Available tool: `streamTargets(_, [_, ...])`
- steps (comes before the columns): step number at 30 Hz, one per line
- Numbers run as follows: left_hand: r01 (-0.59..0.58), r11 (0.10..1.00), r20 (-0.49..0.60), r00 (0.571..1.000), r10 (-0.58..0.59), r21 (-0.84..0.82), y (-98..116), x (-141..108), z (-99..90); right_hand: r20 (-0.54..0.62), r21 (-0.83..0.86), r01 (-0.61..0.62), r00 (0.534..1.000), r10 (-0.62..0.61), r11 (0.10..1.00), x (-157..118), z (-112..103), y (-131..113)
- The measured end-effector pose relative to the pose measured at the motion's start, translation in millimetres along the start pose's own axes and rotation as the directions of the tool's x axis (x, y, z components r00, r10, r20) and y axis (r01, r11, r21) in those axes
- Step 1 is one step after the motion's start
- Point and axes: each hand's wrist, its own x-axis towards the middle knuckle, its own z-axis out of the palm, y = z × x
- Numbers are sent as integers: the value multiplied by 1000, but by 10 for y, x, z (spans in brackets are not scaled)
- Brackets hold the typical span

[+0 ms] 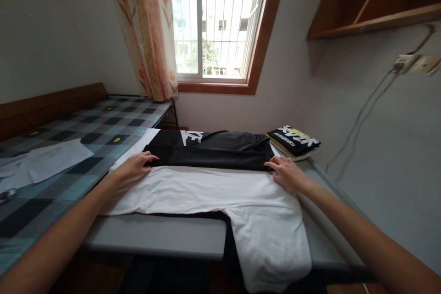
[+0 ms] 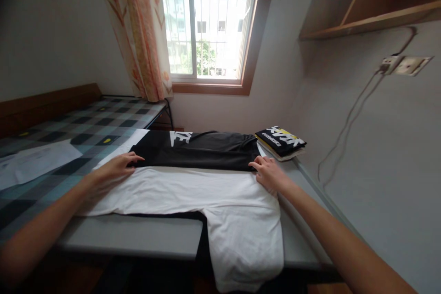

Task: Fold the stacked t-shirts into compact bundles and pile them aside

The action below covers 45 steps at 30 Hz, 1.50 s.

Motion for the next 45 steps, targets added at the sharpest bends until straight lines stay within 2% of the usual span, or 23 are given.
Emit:
streamTargets(3, [2, 996, 75, 997, -9, 85, -108, -106, -90, -25, -167, -29, 999, 25, 986, -32, -53, -48])
streamTargets(5, [28, 981, 65, 997, -41, 192, -125, -140, -122, -25, -239, -17, 1000, 12, 971, -11, -79, -68])
streamTargets(8, [25, 950, 7, 1000, -28, 312, -75, -157, -130, -8, -293, -12, 1000, 10, 956, 14, -86, -85])
streamTargets(13, [-10, 901, -23, 1000, 22, 435, -32, -161, -65, 20, -332, -46, 998, 56, 942, -28, -51, -113])
streamTargets(18, [36, 898, -95, 995, 6, 438, -61, -155, -54, 13, -353, -44, 999, 52, 935, -37, -60, -147])
streamTargets(22, [65, 846, -130, 991, 5, 528, -93, -123, -180, 8, -364, -39, 999, 45, 931, -25, -153, -196])
streamTargets(26, [74, 776, -158, 987, 34, 626, -201, -173, -368, 42, -334, 16, 999, -2, 943, -86, -275, -298])
streamTargets(30, [102, 798, -151, 988, -15, 593, -359, -348, -474, 72, -272, 65, 996, -47, 960, -182, -332, -439])
streamTargets(35, [49, 895, -38, 999, -36, 443, -537, -603, -398, 131, -185, 111, 988, -87, 976, -254, -299, -509])
streamTargets(41, [12, 909, 45, 998, -34, 416, -549, -752, -295, 183, -89, 103, 979, -85, 991, -326, -355, -454])
streamTargets(45, [61, 959, 101, 991, -92, 276, -522, -769, -303, 215, -15, 68, 974, -63, 998, -398, -390, -437])
